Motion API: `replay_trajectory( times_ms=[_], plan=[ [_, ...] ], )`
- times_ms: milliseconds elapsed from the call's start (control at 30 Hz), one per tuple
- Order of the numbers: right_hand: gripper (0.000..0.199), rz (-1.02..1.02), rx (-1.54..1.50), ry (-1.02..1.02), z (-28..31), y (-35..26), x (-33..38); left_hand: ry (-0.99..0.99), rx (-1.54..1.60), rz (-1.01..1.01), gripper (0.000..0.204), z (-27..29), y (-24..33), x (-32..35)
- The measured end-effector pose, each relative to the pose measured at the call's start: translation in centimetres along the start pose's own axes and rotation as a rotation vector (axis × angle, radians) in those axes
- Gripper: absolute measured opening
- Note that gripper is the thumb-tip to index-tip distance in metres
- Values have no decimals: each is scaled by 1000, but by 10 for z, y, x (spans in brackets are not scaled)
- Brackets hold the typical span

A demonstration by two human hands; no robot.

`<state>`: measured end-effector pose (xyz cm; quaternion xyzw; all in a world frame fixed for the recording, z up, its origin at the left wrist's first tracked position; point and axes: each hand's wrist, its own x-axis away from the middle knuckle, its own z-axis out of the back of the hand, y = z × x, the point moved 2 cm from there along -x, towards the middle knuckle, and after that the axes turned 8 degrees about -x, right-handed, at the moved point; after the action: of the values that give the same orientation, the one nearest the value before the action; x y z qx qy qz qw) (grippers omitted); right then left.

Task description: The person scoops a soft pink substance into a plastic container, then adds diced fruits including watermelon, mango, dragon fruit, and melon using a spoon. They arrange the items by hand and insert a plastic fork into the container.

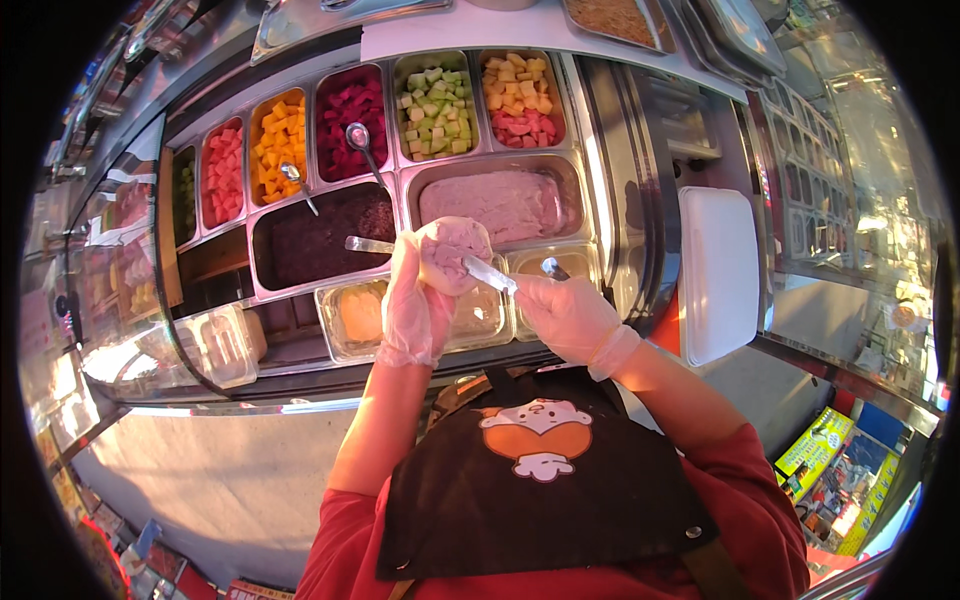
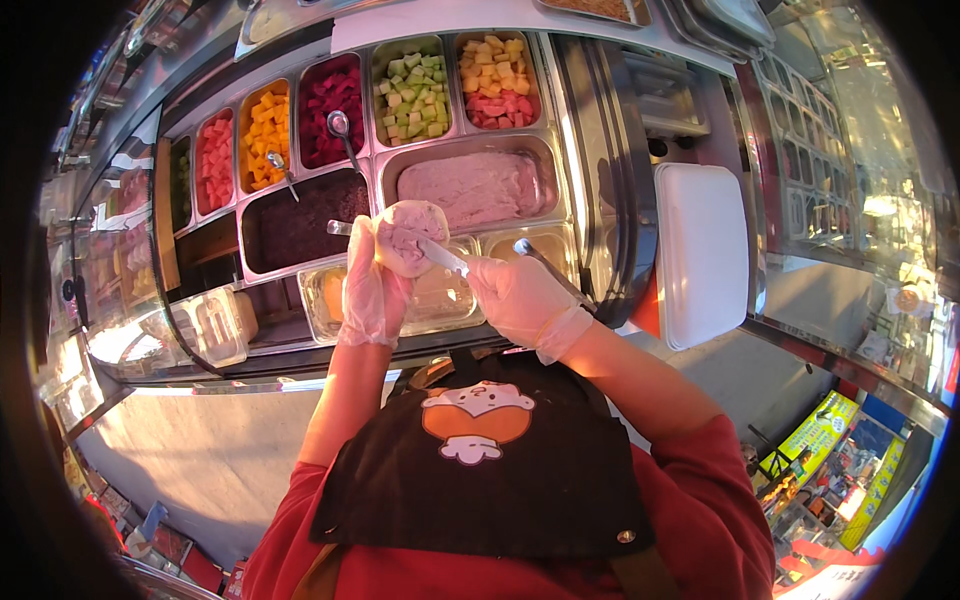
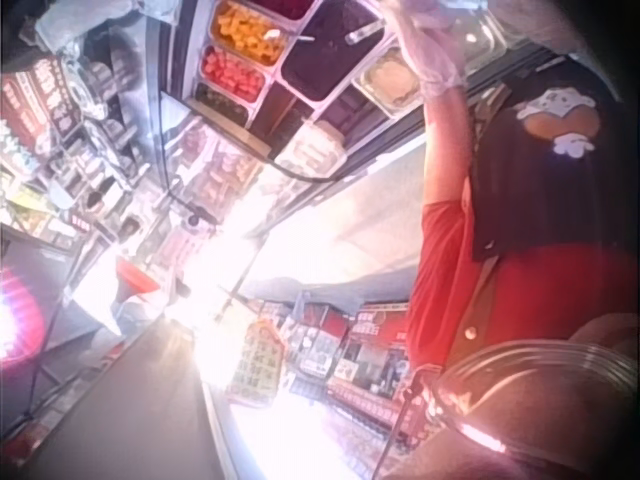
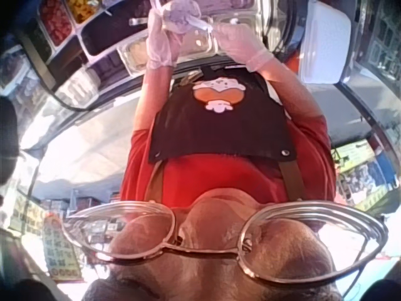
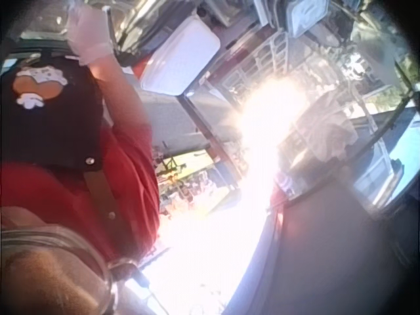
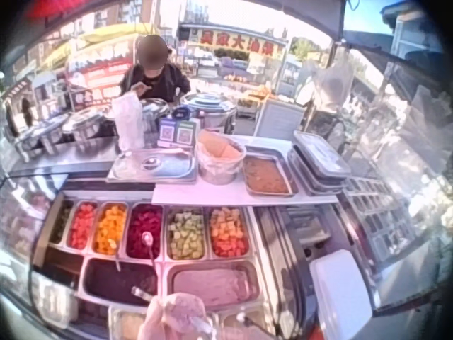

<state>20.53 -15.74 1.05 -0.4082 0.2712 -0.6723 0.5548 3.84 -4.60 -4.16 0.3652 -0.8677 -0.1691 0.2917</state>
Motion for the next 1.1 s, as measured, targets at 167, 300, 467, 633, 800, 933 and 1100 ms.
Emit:
replay_trajectory(
  times_ms=[167,300,467,633,800,933,1100],
  plan=[
    [45,460,569,-58,23,-42,8,67,335,60,42,28,10,-17],
    [39,192,210,292,32,-16,-8,-181,214,-10,39,59,14,-17],
    [19,-139,739,102,65,127,-53,-91,52,22,36,82,15,-2],
    [18,-212,814,94,50,175,-91,175,71,78,35,34,18,27],
    [19,6,950,-20,21,202,-86,61,-240,-78,34,33,12,35],
    [14,-5,950,-200,26,182,-88,147,-230,-86,29,18,13,43],
    [20,13,1141,-651,41,149,-114,24,-226,-54,36,29,8,41]
  ],
)
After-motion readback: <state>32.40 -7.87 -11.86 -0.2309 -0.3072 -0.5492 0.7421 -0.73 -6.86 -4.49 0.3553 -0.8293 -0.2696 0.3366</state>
